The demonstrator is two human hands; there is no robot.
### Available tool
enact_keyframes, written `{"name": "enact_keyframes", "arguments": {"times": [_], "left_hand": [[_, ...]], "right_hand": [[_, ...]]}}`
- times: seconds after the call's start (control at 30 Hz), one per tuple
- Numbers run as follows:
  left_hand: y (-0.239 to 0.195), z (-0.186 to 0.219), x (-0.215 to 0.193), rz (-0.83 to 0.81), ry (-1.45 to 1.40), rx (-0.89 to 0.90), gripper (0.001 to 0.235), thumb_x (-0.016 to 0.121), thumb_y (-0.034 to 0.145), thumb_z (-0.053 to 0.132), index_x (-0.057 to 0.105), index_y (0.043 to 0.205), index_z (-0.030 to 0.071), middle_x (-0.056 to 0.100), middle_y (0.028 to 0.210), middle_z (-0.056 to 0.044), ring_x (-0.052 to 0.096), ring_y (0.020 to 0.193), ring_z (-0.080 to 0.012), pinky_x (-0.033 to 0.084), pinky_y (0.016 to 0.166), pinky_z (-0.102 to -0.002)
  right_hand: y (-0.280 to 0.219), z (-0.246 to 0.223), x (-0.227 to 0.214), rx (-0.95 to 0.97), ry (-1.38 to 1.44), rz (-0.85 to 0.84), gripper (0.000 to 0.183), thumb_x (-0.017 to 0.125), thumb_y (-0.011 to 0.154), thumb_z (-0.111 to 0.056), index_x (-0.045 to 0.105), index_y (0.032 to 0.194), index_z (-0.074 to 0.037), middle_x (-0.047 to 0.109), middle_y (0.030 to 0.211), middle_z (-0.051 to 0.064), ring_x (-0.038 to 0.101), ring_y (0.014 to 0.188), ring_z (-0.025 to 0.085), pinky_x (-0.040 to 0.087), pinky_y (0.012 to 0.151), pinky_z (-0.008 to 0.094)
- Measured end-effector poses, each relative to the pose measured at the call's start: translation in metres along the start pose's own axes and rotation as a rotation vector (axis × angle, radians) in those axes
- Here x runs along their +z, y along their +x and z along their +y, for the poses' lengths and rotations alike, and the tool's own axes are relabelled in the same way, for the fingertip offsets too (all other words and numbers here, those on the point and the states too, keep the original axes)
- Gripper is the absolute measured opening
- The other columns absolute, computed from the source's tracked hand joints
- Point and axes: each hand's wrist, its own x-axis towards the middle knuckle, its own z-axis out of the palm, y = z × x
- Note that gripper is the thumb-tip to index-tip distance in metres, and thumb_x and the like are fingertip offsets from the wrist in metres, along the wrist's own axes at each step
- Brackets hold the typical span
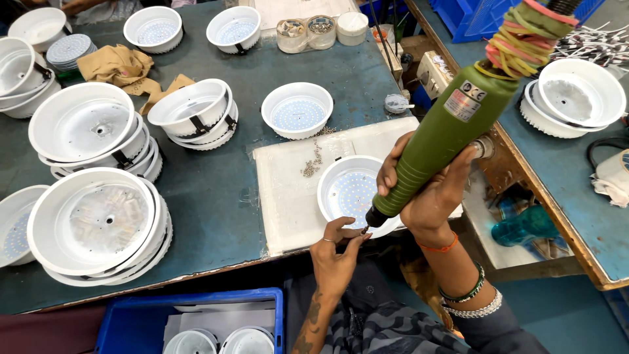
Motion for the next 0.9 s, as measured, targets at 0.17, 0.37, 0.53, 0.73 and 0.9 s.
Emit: {"name": "enact_keyframes", "arguments": {"times": [0.17,0.37,0.53,0.73,0.9], "left_hand": [[-0.003,0.003,0.002,0.023,-0.008,-0.005,0.034,0.074,0.087,-0.004,0.062,0.118,0.003,0.081,0.09,-0.012,0.082,0.086,-0.0184,0.064,0.075,-0.029],[-0.007,0.006,0.002,0.042,-0.036,0.003,0.031,0.072,0.089,-0.004,0.062,0.118,0.002,0.081,0.09,-0.013,0.082,0.088,-0.0191,0.064,0.076,-0.029],[-0.005,0.007,0.001,0.019,-0.013,-0.05,0.031,0.072,0.09,-0.002,0.064,0.119,0.003,0.081,0.092,-0.013,0.082,0.089,-0.0198,0.065,0.075,-0.029],[-0.005,0.009,0.001,0.022,0.036,-0.017,0.032,0.072,0.089,-0.001,0.064,0.12,0.003,0.081,0.092,-0.012,0.082,0.088,-0.0199,0.065,0.075,-0.029],[-0.004,0.01,0.003,0.031,0.061,-0.015,0.033,0.073,0.089,-0.001,0.064,0.12,0.004,0.082,0.092,-0.011,0.082,0.087,-0.0198,0.065,0.074,-0.03]], "right_hand": [[-0.001,0.0,-0.006,0.017,0.003,-0.037,0.087,0.034,0.106,-0.081,0.051,0.099,0.004,0.051,0.077,0.013,0.054,0.063,0.022,0.048,0.059,0.036],[0.0,0.003,-0.007,0.01,0.008,0.013,0.086,0.035,0.104,-0.079,0.051,0.104,0.005,0.053,0.092,0.013,0.054,0.066,0.022,0.048,0.059,0.037],[-0.001,0.005,-0.006,0.004,-0.019,0.002,0.085,0.036,0.104,-0.078,0.051,0.106,0.005,0.053,0.093,0.013,0.054,0.066,0.022,0.049,0.059,0.038],[-0.001,0.001,-0.005,-0.008,-0.017,-0.005,0.086,0.037,0.105,-0.078,0.052,0.105,0.006,0.054,0.091,0.013,0.055,0.066,0.022,0.049,0.059,0.038],[-0.001,0.001,-0.002,-0.022,-0.048,0.001,0.085,0.037,0.104,-0.079,0.051,0.104,0.005,0.053,0.088,0.013,0.055,0.064,0.022,0.05,0.057,0.037]]}}
